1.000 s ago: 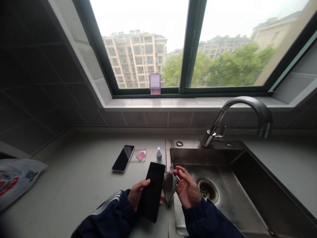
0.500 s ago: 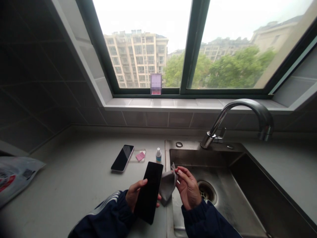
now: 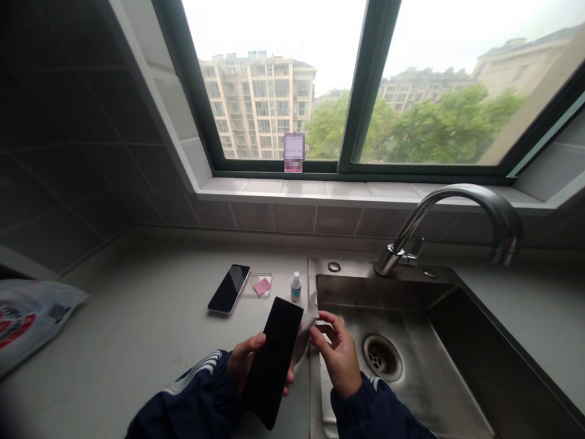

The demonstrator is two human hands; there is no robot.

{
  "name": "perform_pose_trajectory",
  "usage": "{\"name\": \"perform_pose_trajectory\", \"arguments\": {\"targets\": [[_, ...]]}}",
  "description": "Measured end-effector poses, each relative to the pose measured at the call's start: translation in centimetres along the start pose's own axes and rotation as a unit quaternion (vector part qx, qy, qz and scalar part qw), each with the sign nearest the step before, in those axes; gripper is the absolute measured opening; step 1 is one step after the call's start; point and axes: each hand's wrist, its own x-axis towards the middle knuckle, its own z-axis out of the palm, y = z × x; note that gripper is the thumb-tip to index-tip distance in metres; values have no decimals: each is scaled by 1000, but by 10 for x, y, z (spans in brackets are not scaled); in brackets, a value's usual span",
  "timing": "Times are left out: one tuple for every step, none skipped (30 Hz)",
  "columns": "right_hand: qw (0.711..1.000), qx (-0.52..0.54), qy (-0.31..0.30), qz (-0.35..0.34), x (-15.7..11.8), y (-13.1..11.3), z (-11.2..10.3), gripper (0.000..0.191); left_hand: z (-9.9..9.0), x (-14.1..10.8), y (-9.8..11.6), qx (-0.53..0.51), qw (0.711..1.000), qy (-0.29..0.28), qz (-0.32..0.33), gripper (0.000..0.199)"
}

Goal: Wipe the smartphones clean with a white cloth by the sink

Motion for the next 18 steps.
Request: {"name": "perform_pose_trajectory", "arguments": {"targets": [[1000,8,-5,5,0,-2,2,48,0,-1,1,-1,1000,-14,0,61],[1000,21,-12,17,0,-4,3,53,1,-1,2,-2,1000,-28,-4,62],[998,42,-19,33,0,-6,3,57,1,-2,3,-2,999,-42,-8,64],[996,66,-26,52,-1,-8,4,59,1,-2,4,-2,999,-51,-10,66],[993,90,-35,72,-1,-10,4,61,1,-3,4,-2,998,-58,-11,68],[989,110,-41,87,0,-12,3,62,1,-3,4,-3,998,-62,-9,70],[987,122,-45,96,0,-13,3,62,0,-2,5,-4,998,-64,-5,72],[985,127,-45,103,0,-13,2,61,0,-2,5,-7,998,-64,2,73],[985,129,-44,110,1,-13,1,60,0,-2,6,-11,998,-64,9,74],[984,128,-40,118,2,-13,0,60,0,-1,7,-16,998,-63,17,75],[983,129,-36,126,3,-13,-2,60,-1,-1,8,-21,997,-64,23,76],[981,132,-34,135,4,-12,-3,61,-1,-1,9,-26,997,-67,28,77],[980,137,-36,142,4,-12,-4,62,0,-1,10,-29,997,-70,33,77],[978,143,-41,148,5,-12,-4,63,0,-1,12,-31,996,-72,39,78],[976,150,-49,153,5,-12,-4,63,0,-1,13,-32,996,-72,46,78],[973,158,-59,156,5,-12,-4,63,0,-1,14,-32,996,-69,53,78],[971,165,-70,159,4,-13,-4,63,1,-1,15,-30,996,-65,59,78],[968,171,-83,162,3,-14,-3,64,1,-1,16,-29,996,-60,64,78]]}}
